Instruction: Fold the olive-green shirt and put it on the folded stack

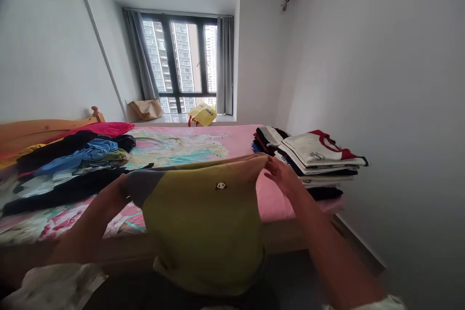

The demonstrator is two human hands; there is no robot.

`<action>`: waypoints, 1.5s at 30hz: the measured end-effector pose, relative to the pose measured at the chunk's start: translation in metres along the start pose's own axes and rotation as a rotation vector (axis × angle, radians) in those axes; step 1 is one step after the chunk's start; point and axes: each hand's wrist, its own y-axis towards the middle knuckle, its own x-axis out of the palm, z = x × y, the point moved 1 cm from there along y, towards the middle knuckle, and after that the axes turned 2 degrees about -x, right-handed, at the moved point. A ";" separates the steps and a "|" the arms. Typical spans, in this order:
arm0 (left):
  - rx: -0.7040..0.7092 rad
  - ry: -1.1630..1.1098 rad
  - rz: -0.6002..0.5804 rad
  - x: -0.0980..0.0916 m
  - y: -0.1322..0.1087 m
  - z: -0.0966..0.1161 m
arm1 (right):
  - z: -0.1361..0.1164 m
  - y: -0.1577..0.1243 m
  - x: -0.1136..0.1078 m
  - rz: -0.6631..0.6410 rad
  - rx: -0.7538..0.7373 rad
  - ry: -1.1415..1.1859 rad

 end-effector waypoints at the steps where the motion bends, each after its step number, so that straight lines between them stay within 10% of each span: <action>1: -0.036 0.023 -0.008 0.002 0.006 -0.009 | 0.014 0.014 -0.001 0.067 -0.022 -0.075; 4: -0.100 0.121 -0.001 0.007 0.005 -0.054 | 0.072 0.019 -0.010 0.177 -0.016 -0.286; 10: -0.088 0.279 -0.189 -0.002 -0.084 -0.170 | 0.204 -0.083 -0.016 -0.073 0.007 -0.606; 16: 0.247 0.734 -0.314 0.004 -0.116 -0.229 | 0.259 -0.122 -0.009 -0.214 -0.102 -0.923; 27: 0.397 1.187 -0.453 0.030 -0.111 -0.220 | 0.258 -0.112 -0.004 -0.274 -0.171 -1.187; 37: 0.590 0.821 -0.026 -0.010 -0.155 -0.181 | 0.200 -0.144 0.007 -0.014 -0.387 -0.797; 45: 0.427 0.739 -0.314 -0.024 -0.181 -0.167 | 0.214 -0.162 -0.008 -0.127 -0.365 -0.890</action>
